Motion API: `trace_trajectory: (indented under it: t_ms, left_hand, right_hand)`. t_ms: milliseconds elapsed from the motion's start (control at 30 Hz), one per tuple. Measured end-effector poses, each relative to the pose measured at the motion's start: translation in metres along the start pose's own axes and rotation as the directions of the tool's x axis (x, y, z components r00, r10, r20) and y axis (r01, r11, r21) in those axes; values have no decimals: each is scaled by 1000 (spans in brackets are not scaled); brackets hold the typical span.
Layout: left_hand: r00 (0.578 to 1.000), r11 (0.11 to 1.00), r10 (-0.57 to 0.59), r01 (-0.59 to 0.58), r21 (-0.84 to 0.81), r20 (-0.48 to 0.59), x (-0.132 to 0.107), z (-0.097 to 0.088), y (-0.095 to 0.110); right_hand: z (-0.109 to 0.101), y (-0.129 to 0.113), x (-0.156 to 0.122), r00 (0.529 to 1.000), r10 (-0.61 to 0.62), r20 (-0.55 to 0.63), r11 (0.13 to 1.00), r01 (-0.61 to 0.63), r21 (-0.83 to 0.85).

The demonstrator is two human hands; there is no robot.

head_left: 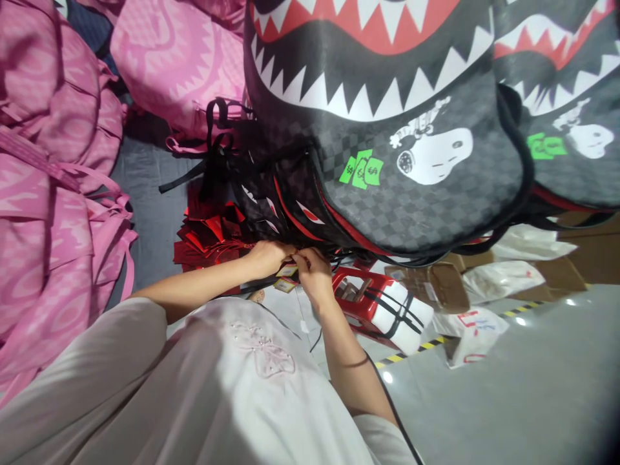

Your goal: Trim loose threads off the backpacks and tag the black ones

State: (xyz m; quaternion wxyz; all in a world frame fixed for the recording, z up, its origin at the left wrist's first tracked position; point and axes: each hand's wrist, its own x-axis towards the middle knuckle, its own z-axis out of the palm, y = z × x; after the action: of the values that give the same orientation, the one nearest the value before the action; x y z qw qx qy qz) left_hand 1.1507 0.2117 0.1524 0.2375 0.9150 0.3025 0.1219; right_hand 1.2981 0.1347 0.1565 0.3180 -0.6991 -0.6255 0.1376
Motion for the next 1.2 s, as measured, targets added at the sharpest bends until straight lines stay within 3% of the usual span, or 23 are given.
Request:
trace_trajectory:
  t_ms: [200, 333, 467, 600, 767, 867, 1000, 1200]
  left_hand:
    - [998, 1000, -15, 16, 15, -65, 1, -1, -4]
    - [999, 999, 51, -51, -10, -10, 0, -2, -7]
    - [999, 1000, -3, 3, -18, -46, 0, -3, -7]
    - [999, 998, 38, -37, -45, 8, -1, -4, -8]
    - [998, 1000, -9, 8, -7, -62, -2, -3, -7]
    - [999, 1000, 16, -16, 4, -30, -3, 1, -5]
    - [995, 999, -45, 47, 16, -91, -3, 7, -4]
    - [993, 995, 94, -95, -16, -65, -6, 10, -10]
  right_hand:
    - [2, -1, 0, 1000, 14, -19, 1000, -14, 9]
    - [3, 1, -1, 1000, -2, -25, 1000, 2, -12]
    - [5, 1, 0, 1000, 7, -29, 1000, -7, 15]
    - [6, 0, 0, 999, 6, -31, 1000, -6, 25]
    - [8, 1, -1, 999, 23, -33, 999, -22, 28]
    - [9, 2, -3, 999, 20, -39, 1000, -19, 18]
    - [10, 2, -4, 999, 26, -43, 1000, -25, 15]
    - [10, 4, -6, 998, 28, -60, 999, -29, -15]
